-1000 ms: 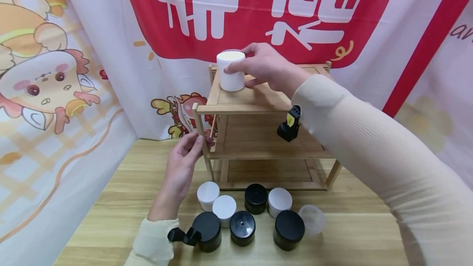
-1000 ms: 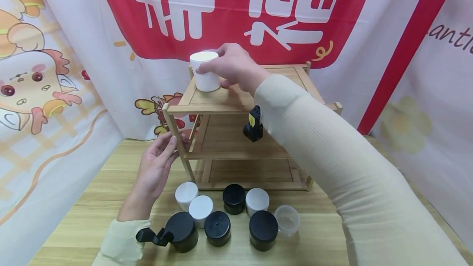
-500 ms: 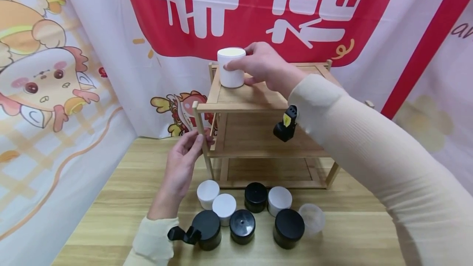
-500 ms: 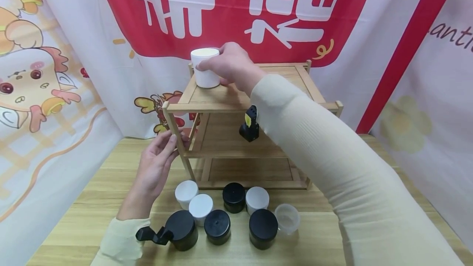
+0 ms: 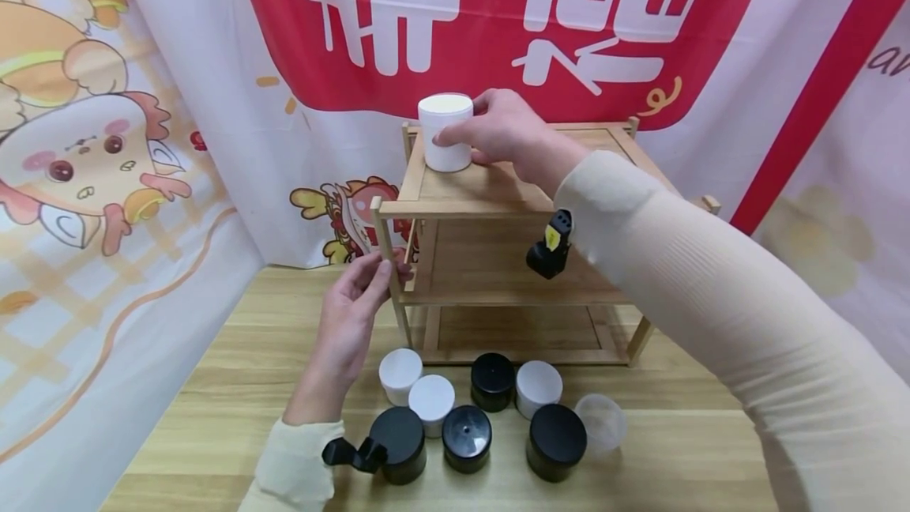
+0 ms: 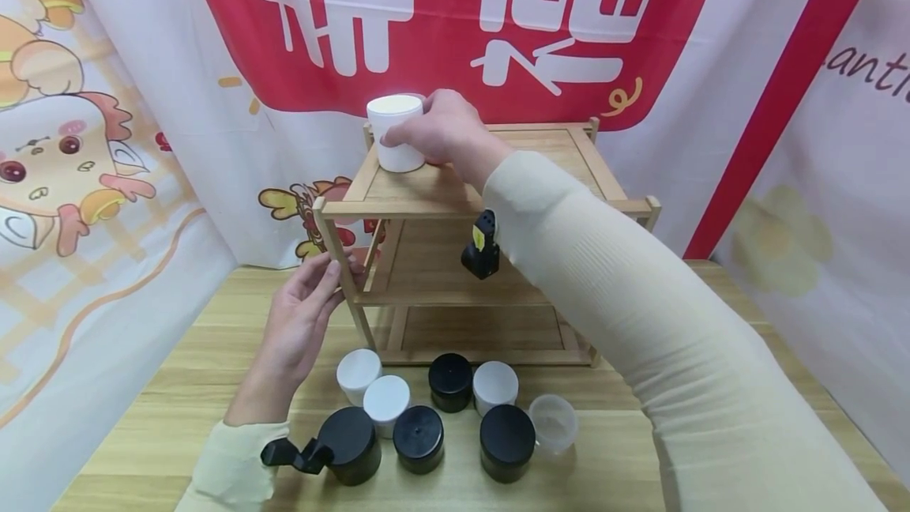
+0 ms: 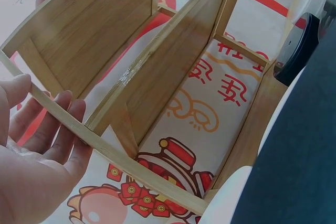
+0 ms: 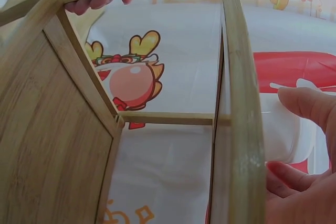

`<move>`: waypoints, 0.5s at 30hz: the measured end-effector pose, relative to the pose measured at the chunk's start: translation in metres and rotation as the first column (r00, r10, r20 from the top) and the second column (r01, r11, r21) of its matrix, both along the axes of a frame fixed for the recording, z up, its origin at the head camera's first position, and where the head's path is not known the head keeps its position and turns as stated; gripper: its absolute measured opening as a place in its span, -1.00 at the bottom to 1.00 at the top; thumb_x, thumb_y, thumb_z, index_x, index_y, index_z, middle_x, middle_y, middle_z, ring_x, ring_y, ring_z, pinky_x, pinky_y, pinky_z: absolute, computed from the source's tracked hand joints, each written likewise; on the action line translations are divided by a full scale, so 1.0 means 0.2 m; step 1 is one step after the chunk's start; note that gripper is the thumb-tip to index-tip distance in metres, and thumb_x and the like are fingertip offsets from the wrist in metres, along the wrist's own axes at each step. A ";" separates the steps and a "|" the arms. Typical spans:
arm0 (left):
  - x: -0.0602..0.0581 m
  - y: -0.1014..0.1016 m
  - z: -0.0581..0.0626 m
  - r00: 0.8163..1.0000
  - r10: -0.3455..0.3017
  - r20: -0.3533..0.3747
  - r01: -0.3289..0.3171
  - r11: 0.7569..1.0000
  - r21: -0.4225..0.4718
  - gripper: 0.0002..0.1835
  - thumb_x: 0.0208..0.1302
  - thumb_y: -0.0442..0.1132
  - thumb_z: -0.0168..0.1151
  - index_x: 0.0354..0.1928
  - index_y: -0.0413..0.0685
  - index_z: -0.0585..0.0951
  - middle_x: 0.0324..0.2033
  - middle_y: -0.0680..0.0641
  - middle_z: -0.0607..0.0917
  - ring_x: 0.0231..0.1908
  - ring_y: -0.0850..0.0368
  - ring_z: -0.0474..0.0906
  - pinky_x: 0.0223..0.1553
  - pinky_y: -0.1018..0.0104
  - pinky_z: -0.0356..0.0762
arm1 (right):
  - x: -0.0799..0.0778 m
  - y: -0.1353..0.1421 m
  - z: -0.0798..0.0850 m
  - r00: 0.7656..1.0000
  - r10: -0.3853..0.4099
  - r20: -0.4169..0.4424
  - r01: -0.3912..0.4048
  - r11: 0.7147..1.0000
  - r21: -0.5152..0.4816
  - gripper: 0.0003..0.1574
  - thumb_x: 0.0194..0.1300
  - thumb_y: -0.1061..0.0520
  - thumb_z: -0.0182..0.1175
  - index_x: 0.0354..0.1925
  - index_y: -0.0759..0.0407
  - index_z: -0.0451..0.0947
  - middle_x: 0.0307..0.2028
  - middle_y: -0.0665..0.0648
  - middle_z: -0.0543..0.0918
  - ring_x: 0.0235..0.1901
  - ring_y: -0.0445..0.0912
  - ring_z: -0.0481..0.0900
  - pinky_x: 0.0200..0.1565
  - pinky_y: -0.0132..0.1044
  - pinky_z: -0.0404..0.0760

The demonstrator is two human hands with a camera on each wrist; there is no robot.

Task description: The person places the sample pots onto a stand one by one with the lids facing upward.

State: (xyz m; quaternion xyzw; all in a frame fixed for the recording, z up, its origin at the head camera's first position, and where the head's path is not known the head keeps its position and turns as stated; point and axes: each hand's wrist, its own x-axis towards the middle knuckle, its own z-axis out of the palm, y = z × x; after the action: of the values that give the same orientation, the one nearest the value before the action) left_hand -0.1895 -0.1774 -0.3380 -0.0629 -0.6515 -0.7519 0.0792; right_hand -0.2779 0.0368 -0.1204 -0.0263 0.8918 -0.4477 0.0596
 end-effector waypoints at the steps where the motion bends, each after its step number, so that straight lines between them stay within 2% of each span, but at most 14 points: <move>1: 0.00 0.00 0.00 1.000 0.000 0.000 0.000 1.000 0.000 -0.53 0.67 -0.10 0.15 0.45 -0.16 0.49 0.16 0.01 0.71 0.23 0.08 0.64 0.42 0.24 0.56 | 0.00 0.00 0.00 1.000 0.001 0.002 -0.001 1.000 -0.004 -0.04 0.33 -0.11 0.52 0.52 -0.06 0.27 0.45 -0.01 0.45 0.31 -0.09 0.48 0.23 -0.33 0.71; 9: 0.00 0.00 0.00 1.000 -0.004 0.006 0.004 1.000 -0.002 -0.53 0.68 -0.10 0.15 0.45 -0.17 0.49 0.20 -0.02 0.69 0.25 0.08 0.62 0.44 0.24 0.55 | 0.02 0.02 0.00 1.000 -0.012 0.008 0.012 1.000 -0.025 -0.04 0.33 -0.14 0.52 0.52 -0.06 0.28 0.44 -0.01 0.45 0.31 -0.09 0.49 0.23 -0.33 0.71; 15: 0.00 0.00 0.00 1.000 0.003 0.011 -0.003 1.000 0.002 -0.52 0.67 -0.11 0.15 0.45 -0.19 0.47 0.19 0.04 0.68 0.29 0.09 0.57 0.44 0.25 0.53 | 0.06 0.06 0.01 0.999 -0.023 -0.034 0.022 1.000 -0.022 -0.07 0.32 -0.22 0.50 0.49 -0.07 0.34 0.44 -0.01 0.46 0.32 -0.06 0.52 0.27 -0.28 0.70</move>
State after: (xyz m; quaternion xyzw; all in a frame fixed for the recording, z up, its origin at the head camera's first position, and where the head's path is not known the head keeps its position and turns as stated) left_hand -0.1899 -0.1773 -0.3381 -0.0576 -0.6511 -0.7529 0.0766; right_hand -0.2659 0.0482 -0.1183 -0.0244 0.8881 -0.4573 0.0390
